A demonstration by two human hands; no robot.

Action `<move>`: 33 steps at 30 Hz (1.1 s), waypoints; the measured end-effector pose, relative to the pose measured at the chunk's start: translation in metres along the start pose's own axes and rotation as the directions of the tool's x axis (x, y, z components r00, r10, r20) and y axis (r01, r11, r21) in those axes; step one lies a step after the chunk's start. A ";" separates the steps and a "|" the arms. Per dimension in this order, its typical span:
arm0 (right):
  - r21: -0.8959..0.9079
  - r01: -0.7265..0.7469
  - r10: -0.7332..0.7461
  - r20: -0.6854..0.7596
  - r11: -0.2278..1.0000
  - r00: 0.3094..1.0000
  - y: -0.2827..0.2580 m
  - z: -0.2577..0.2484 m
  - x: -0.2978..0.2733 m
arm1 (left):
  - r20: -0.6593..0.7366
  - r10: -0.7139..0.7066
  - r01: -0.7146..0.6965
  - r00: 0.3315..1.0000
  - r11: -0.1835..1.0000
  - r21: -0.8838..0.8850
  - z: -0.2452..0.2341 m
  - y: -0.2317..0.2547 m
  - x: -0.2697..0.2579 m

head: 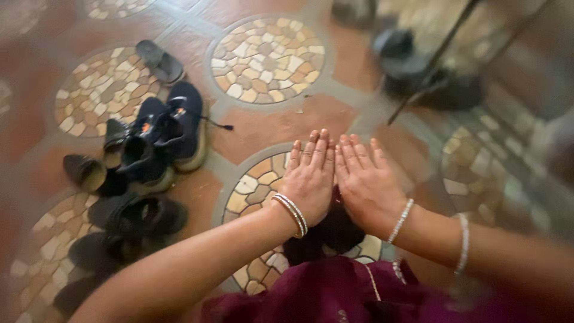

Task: The person wipes several pairs of shoes with a dark cloth and then places them onto a metal shoe rack. The person handles sneakers, formal shoes, and flats, cleaning them one by one before arranging them on the rack.

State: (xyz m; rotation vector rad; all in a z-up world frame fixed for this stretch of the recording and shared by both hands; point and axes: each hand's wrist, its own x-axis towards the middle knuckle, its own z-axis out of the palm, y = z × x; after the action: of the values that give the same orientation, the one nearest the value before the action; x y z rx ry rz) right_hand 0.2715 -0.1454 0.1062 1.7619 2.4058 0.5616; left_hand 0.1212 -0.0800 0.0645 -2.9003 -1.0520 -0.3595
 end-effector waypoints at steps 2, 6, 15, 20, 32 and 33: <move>0.002 0.017 -0.017 -0.004 1.000 1.000 -0.021 0.013 0.021 | 0.035 -0.078 0.076 0.996 0.996 0.055 0.006 -0.020 -0.013; 0.104 0.028 -0.029 0.000 0.994 1.000 -0.064 0.036 0.061 | 0.078 -0.204 0.196 0.976 0.976 0.100 0.018 -0.058 -0.033; 0.424 0.124 -0.094 -0.090 0.897 0.991 -0.143 0.065 0.155 | 0.075 -0.458 0.416 0.886 0.854 0.313 0.033 -0.150 -0.074; 0.506 0.188 -0.126 -0.154 0.842 0.980 -0.196 0.085 0.220 | 0.032 -0.592 0.525 0.805 0.736 0.428 0.038 -0.211 -0.093; 0.517 0.239 -0.152 -0.206 0.822 0.967 -0.285 0.113 0.312 | -0.176 -0.750 0.717 0.638 0.496 0.490 0.082 -0.312 -0.145; 0.495 0.251 -0.159 -0.221 0.832 0.962 -0.286 0.111 0.316 | -0.196 -0.746 0.724 0.636 0.488 0.488 0.083 -0.315 -0.147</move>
State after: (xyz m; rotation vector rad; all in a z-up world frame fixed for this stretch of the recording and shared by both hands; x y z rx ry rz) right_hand -0.0538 0.1028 -0.0572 1.6271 3.0406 0.0239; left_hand -0.1713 0.0797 -0.0642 -1.8273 -2.0031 0.0124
